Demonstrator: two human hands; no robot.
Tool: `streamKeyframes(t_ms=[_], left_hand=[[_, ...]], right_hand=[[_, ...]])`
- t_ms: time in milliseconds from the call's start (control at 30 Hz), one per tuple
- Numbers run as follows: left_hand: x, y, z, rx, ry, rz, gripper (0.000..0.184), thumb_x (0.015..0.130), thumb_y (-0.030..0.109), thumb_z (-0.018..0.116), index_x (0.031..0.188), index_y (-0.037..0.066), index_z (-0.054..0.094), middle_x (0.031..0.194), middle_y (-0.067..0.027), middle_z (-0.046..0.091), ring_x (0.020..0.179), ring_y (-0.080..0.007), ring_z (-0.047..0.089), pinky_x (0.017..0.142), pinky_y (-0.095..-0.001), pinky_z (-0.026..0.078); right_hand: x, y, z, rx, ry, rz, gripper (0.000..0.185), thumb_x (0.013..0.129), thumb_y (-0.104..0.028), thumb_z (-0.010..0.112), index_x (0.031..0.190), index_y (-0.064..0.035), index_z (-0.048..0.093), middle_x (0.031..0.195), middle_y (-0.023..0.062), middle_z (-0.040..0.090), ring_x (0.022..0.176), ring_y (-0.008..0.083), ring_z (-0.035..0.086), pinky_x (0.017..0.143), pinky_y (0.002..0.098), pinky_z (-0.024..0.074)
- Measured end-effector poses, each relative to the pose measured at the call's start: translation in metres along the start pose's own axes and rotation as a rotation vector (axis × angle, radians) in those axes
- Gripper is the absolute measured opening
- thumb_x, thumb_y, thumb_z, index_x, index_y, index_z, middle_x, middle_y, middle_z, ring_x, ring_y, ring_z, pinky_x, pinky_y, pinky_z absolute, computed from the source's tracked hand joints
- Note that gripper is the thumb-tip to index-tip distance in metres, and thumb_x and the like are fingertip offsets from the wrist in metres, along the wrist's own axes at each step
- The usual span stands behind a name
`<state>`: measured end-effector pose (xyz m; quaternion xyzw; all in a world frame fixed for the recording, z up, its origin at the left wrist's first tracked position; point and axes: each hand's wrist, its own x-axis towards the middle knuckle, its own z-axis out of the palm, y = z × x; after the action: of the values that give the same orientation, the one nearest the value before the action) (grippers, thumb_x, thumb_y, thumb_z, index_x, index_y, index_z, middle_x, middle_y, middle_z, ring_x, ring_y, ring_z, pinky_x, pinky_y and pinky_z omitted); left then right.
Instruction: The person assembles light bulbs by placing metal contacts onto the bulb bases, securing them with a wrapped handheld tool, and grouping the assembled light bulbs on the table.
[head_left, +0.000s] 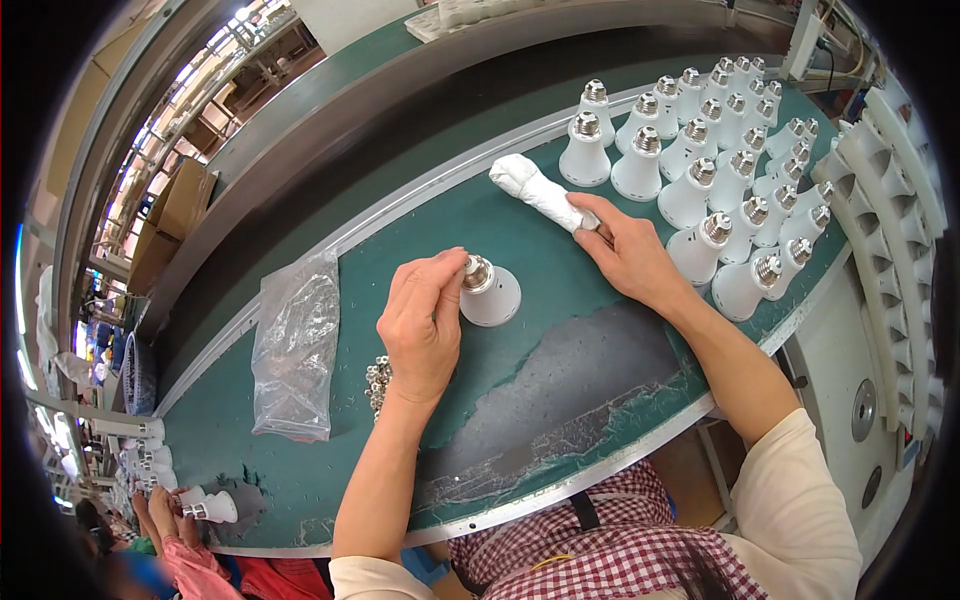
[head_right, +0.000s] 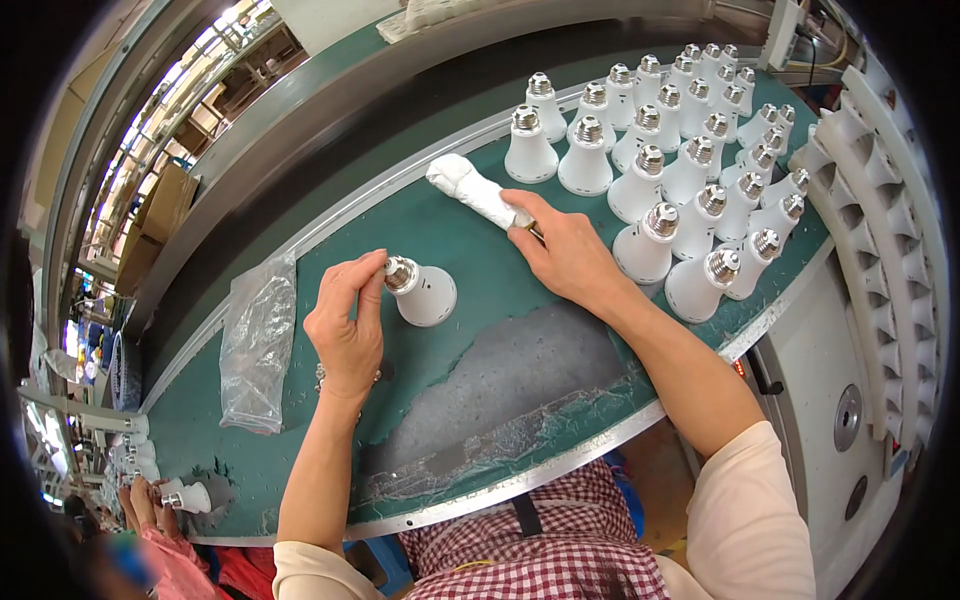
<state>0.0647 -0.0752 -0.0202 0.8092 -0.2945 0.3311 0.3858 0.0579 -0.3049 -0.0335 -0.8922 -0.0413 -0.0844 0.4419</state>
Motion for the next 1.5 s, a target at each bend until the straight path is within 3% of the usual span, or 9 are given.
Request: streamKeyframes(t_ms=[267, 367, 433, 667, 767, 833, 1133, 1400, 1500], left_hand=[[0.003, 0.003, -0.004, 0.140, -0.036, 0.161, 0.013, 0.078, 0.001, 0.063, 0.092, 0.001, 0.064, 0.085, -0.0103, 0.064, 0.077, -0.0201, 0.060, 0.071, -0.0285, 0.048], [0.006, 0.005, -0.008, -0.135, -0.057, -0.218, 0.011, 0.079, 0.005, 0.063, 0.089, 0.000, 0.064, 0.082, -0.0077, 0.064, 0.077, -0.0159, 0.059, 0.070, -0.0252, 0.046], [0.018, 0.008, -0.012, -0.490, -0.194, -0.775, 0.010, 0.080, 0.007, 0.063, 0.086, -0.001, 0.064, 0.082, -0.0055, 0.063, 0.078, -0.0122, 0.057, 0.070, -0.0221, 0.044], [0.044, -0.006, -0.020, -0.769, -0.481, -1.146, 0.018, 0.079, 0.011, 0.064, 0.094, 0.002, 0.063, 0.065, 0.0009, 0.055, 0.056, -0.0058, 0.047, 0.052, -0.0206, 0.039], [0.048, -0.003, -0.023, -0.805, -0.553, -1.260, 0.018, 0.081, 0.013, 0.060, 0.095, 0.001, 0.062, 0.062, 0.0009, 0.053, 0.052, -0.0054, 0.045, 0.048, -0.0213, 0.039], [0.047, 0.000, -0.023, -0.791, -0.536, -1.256, 0.018, 0.082, 0.013, 0.060, 0.095, 0.001, 0.062, 0.061, 0.0009, 0.053, 0.051, -0.0055, 0.045, 0.048, -0.0214, 0.038], [0.044, -0.002, -0.021, -0.746, -0.521, -1.173, 0.020, 0.082, 0.015, 0.060, 0.096, 0.001, 0.062, 0.061, 0.0007, 0.053, 0.052, -0.0062, 0.045, 0.049, -0.0211, 0.038], [0.006, -0.004, -0.023, -0.753, -0.477, -0.964, 0.050, 0.075, 0.011, 0.068, 0.119, -0.004, 0.048, 0.073, -0.0038, 0.060, 0.064, -0.0083, 0.051, 0.060, -0.0217, 0.042], [0.002, -0.006, -0.020, -0.695, -0.476, -0.951, 0.053, 0.075, 0.011, 0.067, 0.121, -0.004, 0.046, 0.074, -0.0045, 0.061, 0.065, -0.0083, 0.052, 0.062, -0.0223, 0.042]], right_hand=[[-0.001, 0.001, 0.001, 0.003, -0.011, -0.009, 0.037, 0.084, -0.014, 0.053, 0.120, -0.0098, 0.046, 0.078, 0.0224, 0.061, 0.072, 0.0381, 0.059, 0.064, 0.0412, 0.0443], [-0.002, 0.002, 0.002, 0.003, -0.020, -0.020, 0.037, 0.083, -0.014, 0.054, 0.119, -0.0103, 0.046, 0.079, 0.0224, 0.061, 0.074, 0.0382, 0.059, 0.065, 0.0416, 0.0445], [-0.002, 0.003, 0.003, -0.004, -0.009, -0.042, 0.037, 0.083, -0.014, 0.054, 0.119, -0.0110, 0.046, 0.080, 0.0224, 0.061, 0.075, 0.0383, 0.059, 0.066, 0.0421, 0.0446], [-0.006, -0.004, -0.004, -0.006, -0.031, -0.026, 0.037, 0.082, -0.014, 0.055, 0.118, -0.0108, 0.048, 0.078, 0.0202, 0.062, 0.072, 0.0358, 0.060, 0.066, 0.0402, 0.0450], [-0.006, -0.011, -0.009, 0.059, -0.089, 0.027, 0.037, 0.082, -0.014, 0.056, 0.119, -0.0101, 0.050, 0.071, 0.0138, 0.061, 0.064, 0.0244, 0.060, 0.062, 0.0337, 0.0450], [-0.007, -0.017, -0.012, 0.205, -0.128, 0.038, 0.038, 0.083, -0.013, 0.057, 0.120, -0.0092, 0.050, 0.064, 0.0068, 0.057, 0.059, 0.0122, 0.054, 0.058, 0.0271, 0.0426], [-0.028, -0.077, -0.048, 0.160, -0.247, -0.043, 0.040, 0.084, -0.007, 0.054, 0.124, -0.0083, 0.049, 0.060, -0.0027, 0.048, 0.054, 0.0042, 0.041, 0.050, 0.0205, 0.0327], [-0.039, -0.094, -0.050, 0.094, -0.137, -0.196, 0.039, 0.082, -0.008, 0.055, 0.121, -0.0090, 0.051, 0.062, 0.0095, 0.055, 0.053, 0.0136, 0.049, 0.053, 0.0267, 0.0414], [-0.037, -0.092, -0.042, -0.041, -0.001, -0.455, 0.041, 0.081, -0.009, 0.057, 0.121, -0.0099, 0.051, 0.067, 0.0133, 0.058, 0.055, 0.0206, 0.054, 0.054, 0.0314, 0.0435]])
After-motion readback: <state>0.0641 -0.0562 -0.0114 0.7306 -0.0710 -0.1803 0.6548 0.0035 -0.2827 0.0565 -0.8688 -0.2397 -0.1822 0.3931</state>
